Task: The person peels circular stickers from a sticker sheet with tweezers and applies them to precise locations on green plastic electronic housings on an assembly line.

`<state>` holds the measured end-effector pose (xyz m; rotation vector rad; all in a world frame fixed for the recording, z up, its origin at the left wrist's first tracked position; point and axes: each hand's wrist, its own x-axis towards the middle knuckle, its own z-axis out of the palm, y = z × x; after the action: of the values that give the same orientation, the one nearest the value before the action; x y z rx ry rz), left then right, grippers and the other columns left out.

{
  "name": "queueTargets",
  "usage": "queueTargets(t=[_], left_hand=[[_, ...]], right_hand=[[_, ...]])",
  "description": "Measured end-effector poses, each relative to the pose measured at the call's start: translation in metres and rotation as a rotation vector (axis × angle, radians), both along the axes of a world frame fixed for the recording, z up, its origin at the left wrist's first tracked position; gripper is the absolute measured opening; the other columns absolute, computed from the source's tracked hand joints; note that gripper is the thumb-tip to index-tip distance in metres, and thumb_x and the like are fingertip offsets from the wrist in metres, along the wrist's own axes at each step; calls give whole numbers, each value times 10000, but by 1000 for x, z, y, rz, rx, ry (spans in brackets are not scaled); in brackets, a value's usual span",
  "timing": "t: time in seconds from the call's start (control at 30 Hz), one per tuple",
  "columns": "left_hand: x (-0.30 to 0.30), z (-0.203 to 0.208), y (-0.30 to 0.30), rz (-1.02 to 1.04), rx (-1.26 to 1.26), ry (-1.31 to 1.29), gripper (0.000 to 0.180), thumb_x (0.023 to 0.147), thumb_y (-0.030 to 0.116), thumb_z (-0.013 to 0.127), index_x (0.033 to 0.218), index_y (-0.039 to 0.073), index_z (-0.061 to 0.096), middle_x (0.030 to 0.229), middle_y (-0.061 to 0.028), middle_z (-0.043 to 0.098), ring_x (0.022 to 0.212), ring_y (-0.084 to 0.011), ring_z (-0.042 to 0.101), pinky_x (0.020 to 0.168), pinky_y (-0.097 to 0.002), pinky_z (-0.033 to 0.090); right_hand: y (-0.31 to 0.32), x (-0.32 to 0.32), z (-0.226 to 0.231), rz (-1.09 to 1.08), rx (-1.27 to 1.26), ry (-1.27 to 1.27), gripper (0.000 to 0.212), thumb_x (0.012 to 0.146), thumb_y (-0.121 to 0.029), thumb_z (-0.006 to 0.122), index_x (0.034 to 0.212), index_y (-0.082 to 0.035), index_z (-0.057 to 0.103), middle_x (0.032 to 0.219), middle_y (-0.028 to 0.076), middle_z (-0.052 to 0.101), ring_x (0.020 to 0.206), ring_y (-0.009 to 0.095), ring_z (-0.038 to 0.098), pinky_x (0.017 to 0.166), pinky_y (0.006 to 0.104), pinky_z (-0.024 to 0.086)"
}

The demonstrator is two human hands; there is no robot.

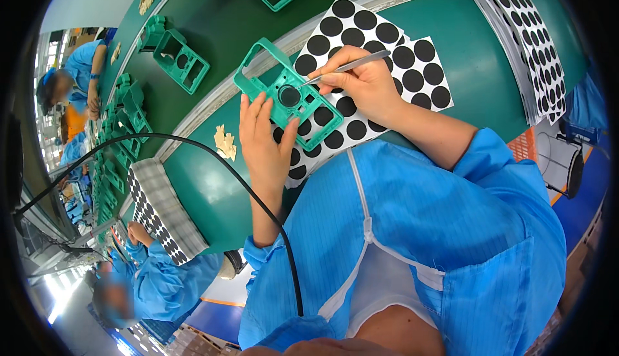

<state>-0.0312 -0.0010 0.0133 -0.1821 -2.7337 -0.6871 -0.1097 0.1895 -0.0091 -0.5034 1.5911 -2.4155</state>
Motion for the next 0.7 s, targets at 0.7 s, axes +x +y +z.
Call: queueTargets(t=[0.7], left_hand=[[-6,1,15,120,-3,-2,415,707,200,743,1023,-6,568,1235,-155,463,1216,-390,378,1023,-533,248]], right_hand=[[-2,6,0,16,30,-38,97,860,43,482,898,28,570,931,116,609,753,137,629,689,230,527]])
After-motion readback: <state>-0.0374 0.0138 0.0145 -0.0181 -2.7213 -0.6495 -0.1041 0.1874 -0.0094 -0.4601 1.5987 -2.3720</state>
